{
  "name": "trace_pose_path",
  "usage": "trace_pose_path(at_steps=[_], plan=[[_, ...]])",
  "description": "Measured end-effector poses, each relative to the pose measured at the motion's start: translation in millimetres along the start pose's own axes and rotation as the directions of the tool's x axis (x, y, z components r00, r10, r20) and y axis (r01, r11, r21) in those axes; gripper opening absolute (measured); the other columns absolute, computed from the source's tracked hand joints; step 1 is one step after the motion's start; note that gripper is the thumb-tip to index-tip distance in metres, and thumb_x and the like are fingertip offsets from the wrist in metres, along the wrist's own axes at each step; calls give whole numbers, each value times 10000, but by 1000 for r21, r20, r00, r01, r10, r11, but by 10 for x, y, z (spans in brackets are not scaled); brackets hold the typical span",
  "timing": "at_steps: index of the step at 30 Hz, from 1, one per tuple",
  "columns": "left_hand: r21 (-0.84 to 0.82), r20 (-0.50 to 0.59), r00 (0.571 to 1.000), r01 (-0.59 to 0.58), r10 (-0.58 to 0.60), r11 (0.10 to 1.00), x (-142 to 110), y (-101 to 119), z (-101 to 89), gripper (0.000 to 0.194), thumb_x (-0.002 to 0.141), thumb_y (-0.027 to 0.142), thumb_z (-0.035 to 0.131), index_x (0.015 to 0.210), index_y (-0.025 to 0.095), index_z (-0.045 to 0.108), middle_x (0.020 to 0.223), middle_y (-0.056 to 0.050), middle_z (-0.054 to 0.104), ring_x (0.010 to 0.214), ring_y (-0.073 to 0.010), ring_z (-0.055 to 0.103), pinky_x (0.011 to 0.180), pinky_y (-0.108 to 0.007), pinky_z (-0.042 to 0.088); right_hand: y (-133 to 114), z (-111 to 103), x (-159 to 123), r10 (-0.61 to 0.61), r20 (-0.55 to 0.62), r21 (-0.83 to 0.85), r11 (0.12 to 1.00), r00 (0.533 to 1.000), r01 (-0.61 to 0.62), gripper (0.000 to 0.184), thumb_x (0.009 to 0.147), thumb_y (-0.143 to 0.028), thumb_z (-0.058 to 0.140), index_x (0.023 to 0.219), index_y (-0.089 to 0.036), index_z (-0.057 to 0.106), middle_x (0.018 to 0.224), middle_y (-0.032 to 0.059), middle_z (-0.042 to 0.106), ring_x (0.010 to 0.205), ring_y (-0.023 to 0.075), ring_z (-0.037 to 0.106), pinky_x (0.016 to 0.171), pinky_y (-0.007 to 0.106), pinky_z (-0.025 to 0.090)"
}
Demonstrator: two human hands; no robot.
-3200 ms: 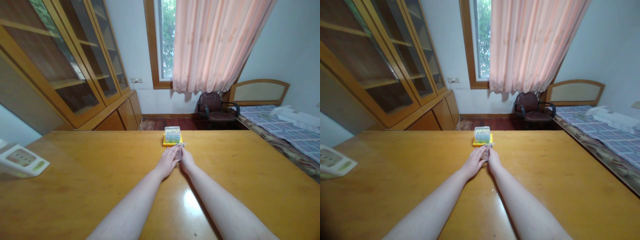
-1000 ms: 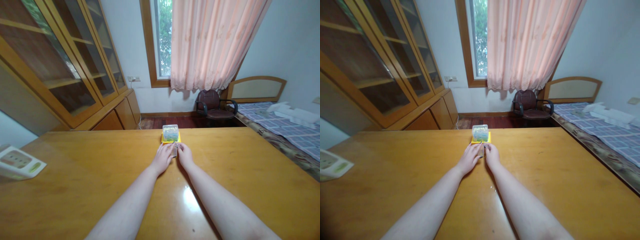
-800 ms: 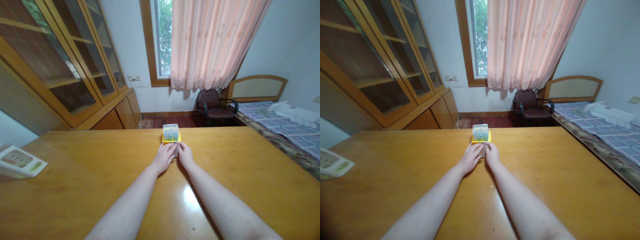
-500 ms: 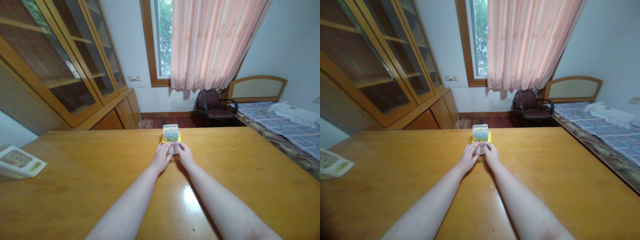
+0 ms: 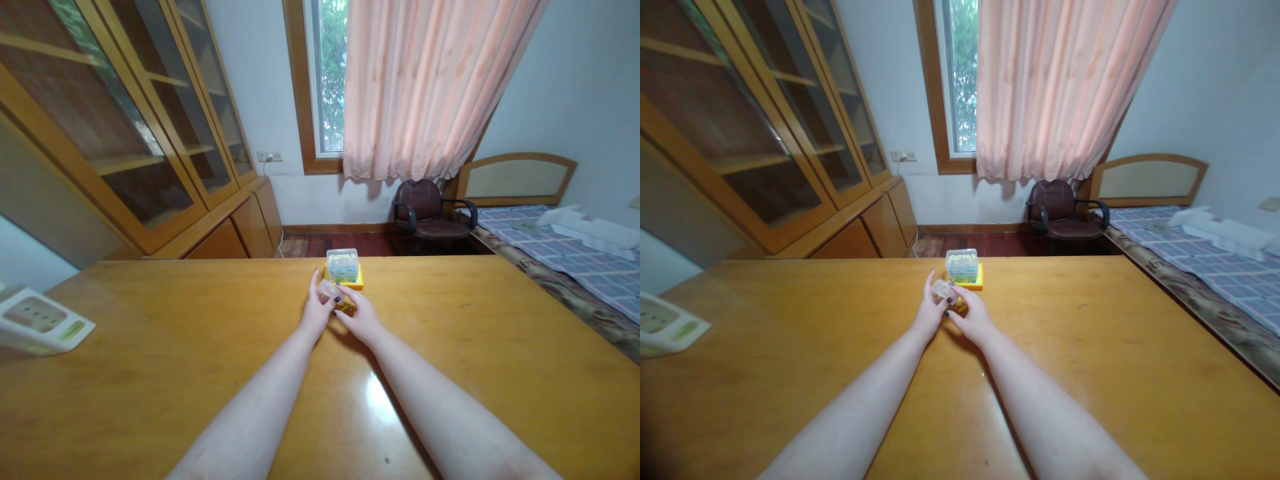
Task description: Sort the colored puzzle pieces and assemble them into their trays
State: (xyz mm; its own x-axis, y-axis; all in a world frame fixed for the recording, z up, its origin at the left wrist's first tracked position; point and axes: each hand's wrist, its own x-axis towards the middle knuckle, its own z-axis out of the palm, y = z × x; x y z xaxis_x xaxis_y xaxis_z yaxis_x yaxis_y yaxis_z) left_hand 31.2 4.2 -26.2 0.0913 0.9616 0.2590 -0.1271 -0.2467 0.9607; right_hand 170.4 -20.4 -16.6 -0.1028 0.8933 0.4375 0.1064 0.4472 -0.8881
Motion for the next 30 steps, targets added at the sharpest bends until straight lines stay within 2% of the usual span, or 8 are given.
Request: trace_pose_path(at_steps=[5, 9, 13, 24, 27, 30], plan=[[-9, 45, 999, -1, 1, 1000, -36, 4, 21, 572, 862, 534, 436, 1326, 202, 388, 1307, -104, 512, 1172, -230, 509, 973, -374, 430, 13, -7, 16, -52, -118, -155, 987, 992, 33, 387, 699, -263, 673, 1084, -248, 655, 1110, 74, 651, 1041, 243, 578, 976, 429, 403], [7, 9, 1000, 3, -3, 1000, -26, 10, 21, 528, 824, 537, 504, 1217, 184, 479, 1249, -103, 551, 1104, -221, 549, 948, -350, 441, 16, -39, 22, -91, -144, -233, 971, 985, 56, 348, 725, -258, 646, 1073, -242, 658, 1076, 78, 659, 1000, 237, 590, 939, 410, 430], [22, -9, 1000, 19, -19, 1000, -20, 34, 25, 493, 798, 536, 546, 1137, 181, 501, 1145, -91, 603, 1017, -205, 586, 914, -338, 452, 25, -52, 25, -97, -143, -259, 964, 985, 57, 331, 731, -254, 640, 1061, -232, 658, 1050, 77, 667, 979, 231, 599, 922, 402, 445], [11, -3, 1000, 31, -31, 999, -66, 154, 57, 394, 807, 449, 562, 1103, 191, 524, 1067, -68, 616, 938, -181, 594, 866, -313, 456, 60, -68, 36, -125, -118, -337, 938, 985, 79, 264, 785, -240, 578, 1037, -205, 649, 1024, 82, 669, 965, 220, 606, 892, 392, 468], [106, -9, 999, -47, 48, 993, -67, 167, 27, 346, 824, 388, 538, 1110, 194, 542, 1136, -80, 577, 985, -190, 577, 898, -331, 447, 72, -61, 42, -122, -104, -326, 942, 987, 82, 273, 789, -241, 572, 1051, -211, 643, 1054, 81, 661, 990, 220, 600, 911, 400, 459], [333, -37, 963, -240, 267, 912, -23, 289, -126, 263, 809, 298, 547, 1051, 199, 575, 1218, -88, 512, 1151, -217, 486, 989, -355, 392, 75, -48, 40, -134, -97, -322, 942, 986, 96, 341, 790, -262, 579, 1127, -214, 607, 1171, 92, 614, 1099, 231, 552, 979, 424, 412]])
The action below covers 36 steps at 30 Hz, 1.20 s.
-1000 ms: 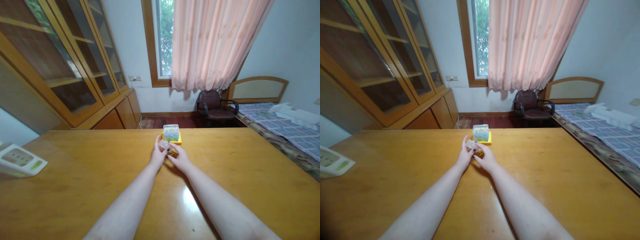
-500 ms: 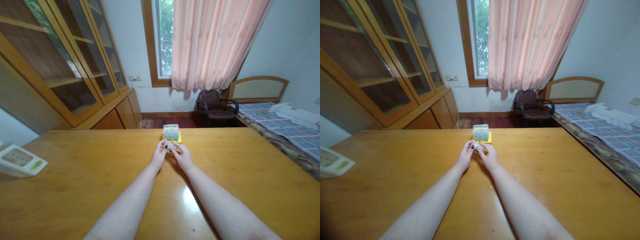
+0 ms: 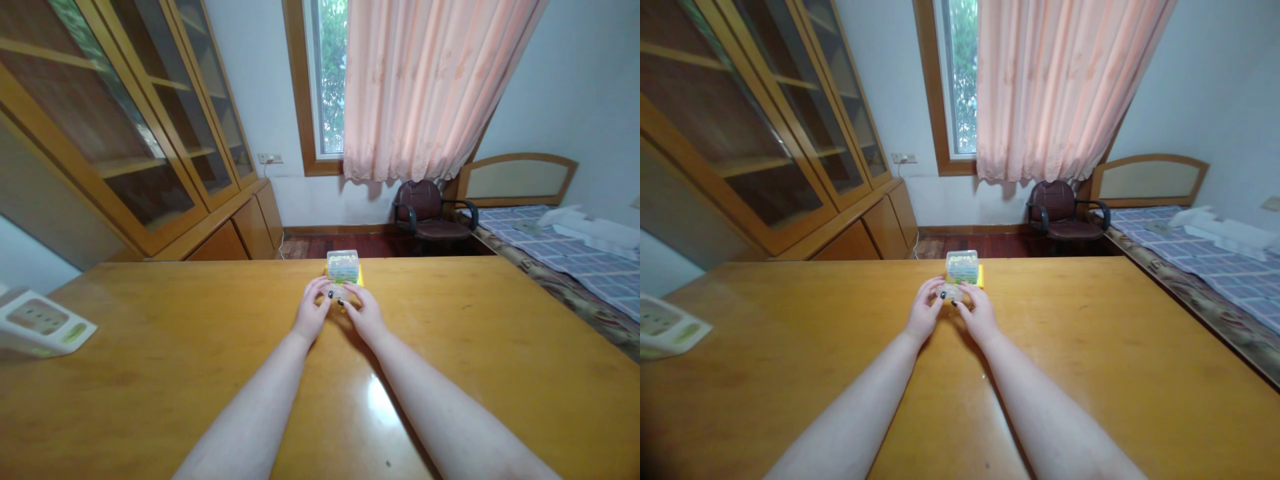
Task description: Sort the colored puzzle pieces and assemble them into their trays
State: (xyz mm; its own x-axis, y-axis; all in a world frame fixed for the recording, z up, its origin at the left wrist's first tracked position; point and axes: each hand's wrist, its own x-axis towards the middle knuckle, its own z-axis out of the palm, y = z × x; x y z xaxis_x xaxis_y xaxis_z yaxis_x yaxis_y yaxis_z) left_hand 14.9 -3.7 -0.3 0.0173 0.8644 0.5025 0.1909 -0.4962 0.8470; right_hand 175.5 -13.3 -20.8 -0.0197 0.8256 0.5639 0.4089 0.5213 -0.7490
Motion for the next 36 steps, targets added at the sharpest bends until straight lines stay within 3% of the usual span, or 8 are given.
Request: trace_pose_path(at_steps=[3, 6, 8, 14, 18, 24, 29, 36], plan=[[276, -138, 985, -66, 107, 959, 171, 42, -326, 260, 800, 251, 537, 1055, 206, 542, 1243, -89, 475, 1187, -212, 453, 1022, -371, 366, 17, 10, -13, 32, -39, -3, 999, 999, -32, 376, 821, -307, 552, 1183, -207, 568, 1228, 105, 576, 1159, 234, 509, 1014, 439, 379], [511, -194, 981, 82, 22, 856, 348, -41, -665, 239, 757, 257, 564, 986, 193, 535, 1177, -94, 491, 1160, -228, 469, 1023, -387, 366, 58, 14, -24, 75, -76, 4, 997, 994, -75, 332, 848, -335, 513, 1138, -192, 587, 1172, 114, 603, 1120, 233, 531, 994, 440, 395], [605, -117, 989, 143, -90, 783, 418, -175, -836, 245, 733, 262, 569, 962, 183, 534, 1148, -98, 503, 1093, -234, 512, 998, -403, 389, 84, 16, -25, 93, -88, 7, 996, 992, -93, 318, 848, -340, 506, 1112, -186, 596, 1142, 115, 614, 1097, 236, 543, 980, 444, 404], [612, 301, 948, -107, -106, 784, 440, -608, -1161, 400, 798, 325, 492, 1167, 171, 498, 1192, -88, 545, 1125, -208, 506, 1011, -366, 380, 107, 28, -18, 96, -93, 27, 995, 991, -94, 285, 856, -336, 489, 1075, -196, 605, 1105, 104, 625, 1063, 235, 559, 948, 451, 423], [718, 391, 905, -183, -171, 672, 491, -813, -1413, 436, 831, 343, 442, 1237, 194, 503, 1299, -87, 515, 1212, -230, 455, 1056, -421, 319, 100, 33, -18, 94, -95, 40, 995, 991, -91, 278, 862, -331, 475, 1066, -198, 609, 1090, 101, 629, 1051, 231, 567, 937, 442, 431], [912, 302, 917, -198, -262, 360, 632, -940, -1746, 539, 778, 117, 382, 1293, 241, 480, 1399, -54, 427, 1320, -260, 324, 1088, -563, 145, 90, 33, -28, 99, -75, 30, 995, 992, -97, 288, 865, -335, 467, 1069, -186, 603, 1100, 100, 626, 1064, 225, 555, 948, 422, 418], [925, 157, 965, -69, -212, 373, 645, -829, -1526, 576, 739, 131, 432, 1315, 140, 444, 1419, -148, 369, 1313, -289, 325, 1098, -522, 183, 111, 32, -11, 167, -106, -27, 985, 980, -171, 288, 834, -309, 484, 1059, -175, 604, 1095, 105, 626, 1063, 234, 551, 956, 431, 405], [522, 202, 975, -32, -88, 852, 528, -564, -435, 565, 838, 314, 450, 1372, 168, 337, 1421, -148, 339, 1335, -245, 300, 1089, -442, 273, 288, -7, 85, 267, -160, 23, 964, 950, -266, 361, 786, -343, 536, 1095, -163, 586, 1135, 136, 605, 1091, 253, 542, 975, 471, 390]])
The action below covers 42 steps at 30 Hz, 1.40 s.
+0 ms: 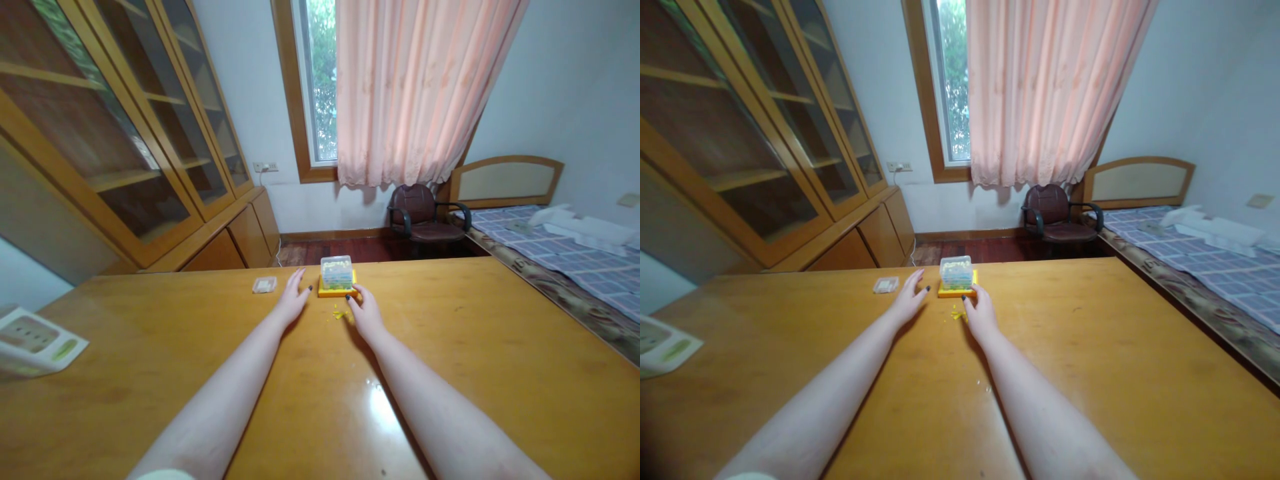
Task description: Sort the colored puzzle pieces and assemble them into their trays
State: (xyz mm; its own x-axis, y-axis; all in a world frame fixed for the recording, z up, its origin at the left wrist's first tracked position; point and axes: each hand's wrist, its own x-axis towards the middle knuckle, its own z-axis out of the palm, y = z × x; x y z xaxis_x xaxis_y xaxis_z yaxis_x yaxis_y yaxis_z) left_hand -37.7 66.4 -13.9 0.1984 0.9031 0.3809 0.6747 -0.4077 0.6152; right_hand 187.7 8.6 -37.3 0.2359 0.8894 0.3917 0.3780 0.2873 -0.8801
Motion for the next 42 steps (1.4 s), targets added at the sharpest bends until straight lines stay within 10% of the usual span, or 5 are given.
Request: trace_pose_path(at_steps=[6, 12, 22, 27, 42], plan=[[2, 71, 995, -69, 69, 998, 322, 510, 173, 658, 791, 313, 579, 1394, 267, 319, 1511, -122, 130, 1364, -314, 209, 1086, -496, 222, 112, 2, 38, -4, 42, 49, 999, 999, 2, 504, 765, -352, 574, 1226, -161, 505, 1276, 146, 530, 1201, 253, 473, 1025, 473, 343], [184, 148, 988, -82, 55, 980, 522, 579, 185, 495, 792, 245, 597, 1275, 278, 489, 1413, -142, 372, 1329, -341, 279, 1052, -633, 75, 116, 36, 37, 29, 15, 36, 999, 999, -30, 470, 793, -374, 541, 1195, -130, 527, 1215, 162, 566, 1148, 263, 510, 1003, 477, 362], [-214, -116, 990, -102, 78, 972, -8, 634, 110, 497, 740, 305, 649, 1217, 235, 530, 1265, -87, 456, 1223, -237, 423, 1084, -423, 272, -31, -72, -2, -68, -58, 110, 991, 996, 74, 480, 866, -396, 468, 1279, -154, 449, 1316, 160, 480, 1218, 255, 446, 1022, 466, 351], [-734, -67, 977, 91, -204, 673, -431, 794, 236, 661, 685, 428, 704, 1257, 217, 447, 1270, -117, 510, 1160, -240, 509, 999, -366, 397, -138, -75, -100, -245, 81, 208, 952, 966, 224, 535, 862, -422, 483, 1337, -195, 385, 1357, 141, 439, 1230, 257, 438, 977, 434, 418], [-937, 86, 953, 176, -290, 300, -571, 782, 557, 683, 628, 542, 724, 1185, 211, 508, 1263, -124, 541, 1175, -251, 506, 975, -352, 415, -341, -120, -177, -398, 347, -3, 905, 849, 425, 374, 829, -323, 537, 1183, -203, 543, 1182, 113, 590, 1108, 231, 533, 960, 421, 427]])
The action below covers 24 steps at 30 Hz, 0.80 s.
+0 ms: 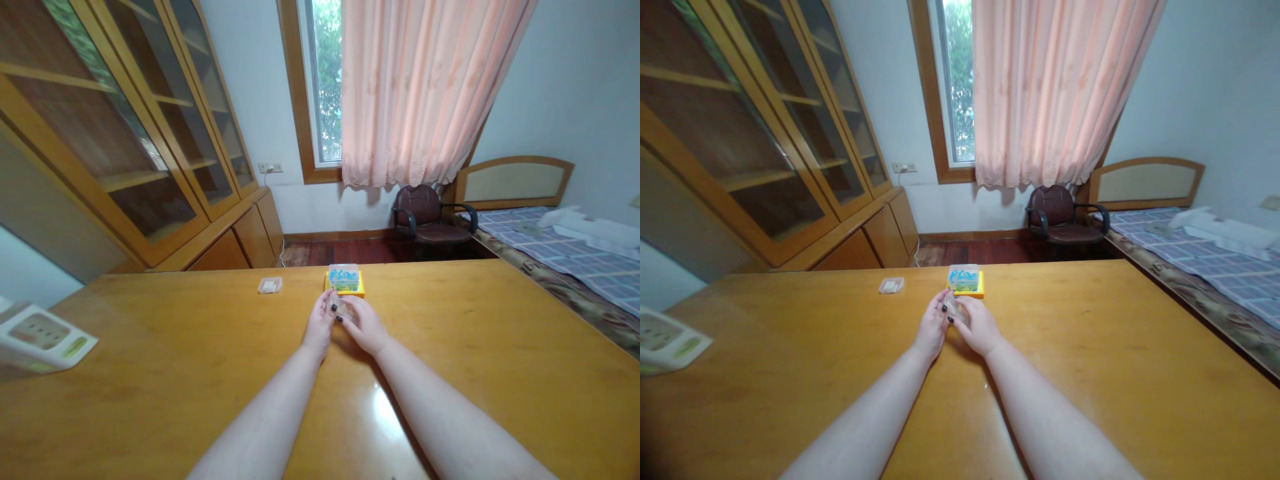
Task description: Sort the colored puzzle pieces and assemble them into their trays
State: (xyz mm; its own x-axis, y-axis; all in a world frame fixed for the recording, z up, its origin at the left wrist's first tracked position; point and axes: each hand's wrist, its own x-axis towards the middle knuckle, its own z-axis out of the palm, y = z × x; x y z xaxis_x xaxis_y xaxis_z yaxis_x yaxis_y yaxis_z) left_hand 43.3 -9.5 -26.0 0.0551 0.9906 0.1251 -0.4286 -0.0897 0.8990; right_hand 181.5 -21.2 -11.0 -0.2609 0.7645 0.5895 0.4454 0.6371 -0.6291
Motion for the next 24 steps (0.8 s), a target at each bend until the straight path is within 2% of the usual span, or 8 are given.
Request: trace_pose_path(at_steps=[4, 8, 13, 24], plan=[[-72, -35, 994, 97, -99, 993, -44, -13, 51, 599, 660, 508, 716, 1151, 228, 519, 1268, -107, 543, 1172, -240, 512, 964, -354, 427, -50, -6, 1, -23, -2, -87, 996, 1000, 23, 355, 856, -313, 508, 1195, -217, 553, 1166, 96, 614, 1079, 213, 560, 933, 394, 454], [-106, -103, 990, 89, -100, 990, -45, -8, 65, 559, 649, 474, 737, 1088, 204, 521, 1229, -113, 565, 1127, -227, 545, 941, -345, 439, -61, 13, -2, 5, 18, -211, 978, 1000, -1, 349, 896, -319, 442, 1208, -221, 566, 1134, 104, 642, 1009, 230, 608, 888, 384, 477], [-87, -150, 982, 106, -118, 991, -10, 5, 65, 545, 618, 449, 765, 1016, 162, 528, 1108, -118, 620, 998, -205, 610, 892, -342, 461, -48, 64, -8, 68, 23, -387, 920, 997, -54, 438, 918, -309, 368, 1315, -165, 482, 955, 145, 696, 816, 244, 654, 741, 354, 506], [-45, -129, 987, 92, -97, 995, 35, -40, 41, 521, 615, 437, 766, 973, 131, 543, 907, -84, 658, 844, -165, 634, 838, -308, 461, -55, 92, -39, 43, 4, -499, 866, 999, -35, 428, 904, -238, 371, 1301, -146, 502, 856, 129, 703, 748, 214, 646, 684, 291, 484]])
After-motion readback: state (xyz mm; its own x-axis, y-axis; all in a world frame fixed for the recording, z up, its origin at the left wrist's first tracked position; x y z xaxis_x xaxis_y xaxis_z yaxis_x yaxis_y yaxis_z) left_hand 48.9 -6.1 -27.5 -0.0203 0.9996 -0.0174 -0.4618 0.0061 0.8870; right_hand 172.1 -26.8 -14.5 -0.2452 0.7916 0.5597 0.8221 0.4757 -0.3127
